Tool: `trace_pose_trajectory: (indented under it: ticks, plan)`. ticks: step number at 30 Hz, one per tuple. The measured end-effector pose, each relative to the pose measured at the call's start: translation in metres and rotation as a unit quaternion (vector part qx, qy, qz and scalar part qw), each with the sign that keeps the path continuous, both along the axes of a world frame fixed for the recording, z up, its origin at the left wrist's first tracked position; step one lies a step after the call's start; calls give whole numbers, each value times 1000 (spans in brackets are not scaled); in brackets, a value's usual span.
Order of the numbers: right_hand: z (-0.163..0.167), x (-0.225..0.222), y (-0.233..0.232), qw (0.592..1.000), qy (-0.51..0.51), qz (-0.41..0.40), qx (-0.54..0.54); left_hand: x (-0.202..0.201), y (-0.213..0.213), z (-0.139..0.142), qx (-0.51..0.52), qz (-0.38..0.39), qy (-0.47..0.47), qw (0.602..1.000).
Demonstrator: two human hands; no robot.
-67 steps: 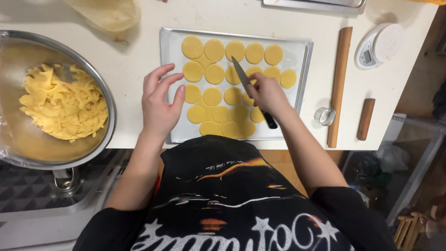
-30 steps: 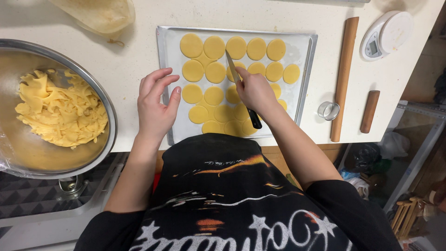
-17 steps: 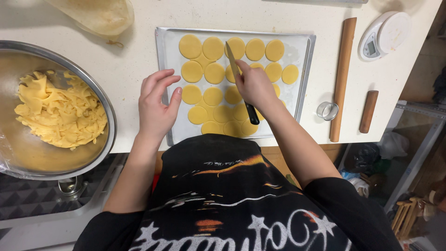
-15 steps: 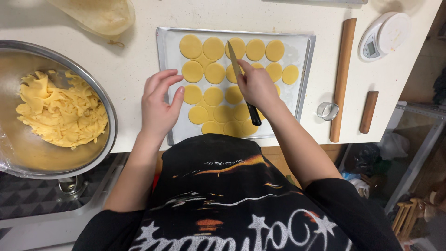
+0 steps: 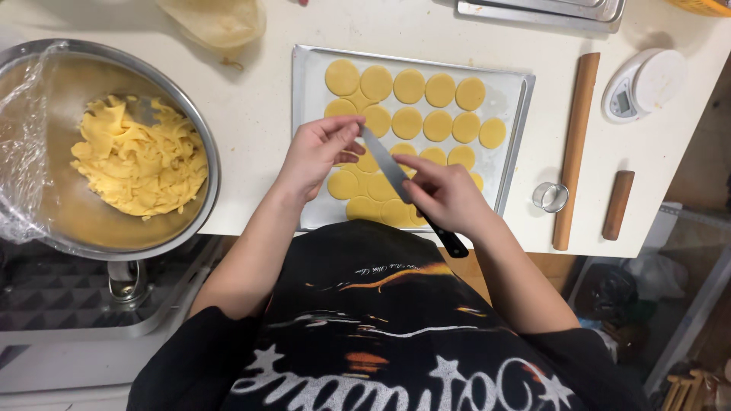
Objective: The person uses a knife to cut apart and separate round yellow dough pieces arranged on a baking tray, moving each cut piece aside by hand. They then lift the tray, carry it across the kitchen, and set it on a metal rack next to another tray of dough pieces.
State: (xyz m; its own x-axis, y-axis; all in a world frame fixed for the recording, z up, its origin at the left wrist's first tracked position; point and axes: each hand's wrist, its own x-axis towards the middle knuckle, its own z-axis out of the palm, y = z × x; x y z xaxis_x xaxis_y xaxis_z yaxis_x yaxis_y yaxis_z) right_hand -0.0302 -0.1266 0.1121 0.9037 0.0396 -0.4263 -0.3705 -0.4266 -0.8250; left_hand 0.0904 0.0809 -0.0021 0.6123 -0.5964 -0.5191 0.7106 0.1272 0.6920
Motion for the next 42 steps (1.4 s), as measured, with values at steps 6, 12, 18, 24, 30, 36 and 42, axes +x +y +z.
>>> trace_pose_trajectory:
  ticks: [6,12,18,24,30,36,42]
  plan:
    - [-3,-12,-1,997,-29,67,-2,-11,30,1,25,57,-46,997]
    - [-26,-16,-34,999,10,-8,-53,-3,129,19,234,192,-352,886]
    - [-49,-14,-52,984,93,-99,-117,-6,191,50,538,105,-505,666]
    - [-72,-24,-24,978,46,20,-201,-8,139,46,352,135,-559,738]
    - [-86,-20,-13,973,62,46,-219,-25,75,61,258,68,-543,796]
    - [-92,-18,-12,970,56,47,-233,-29,64,70,248,35,-527,812]
    - [-98,-17,-12,967,65,54,-242,-28,69,63,254,38,-514,818]
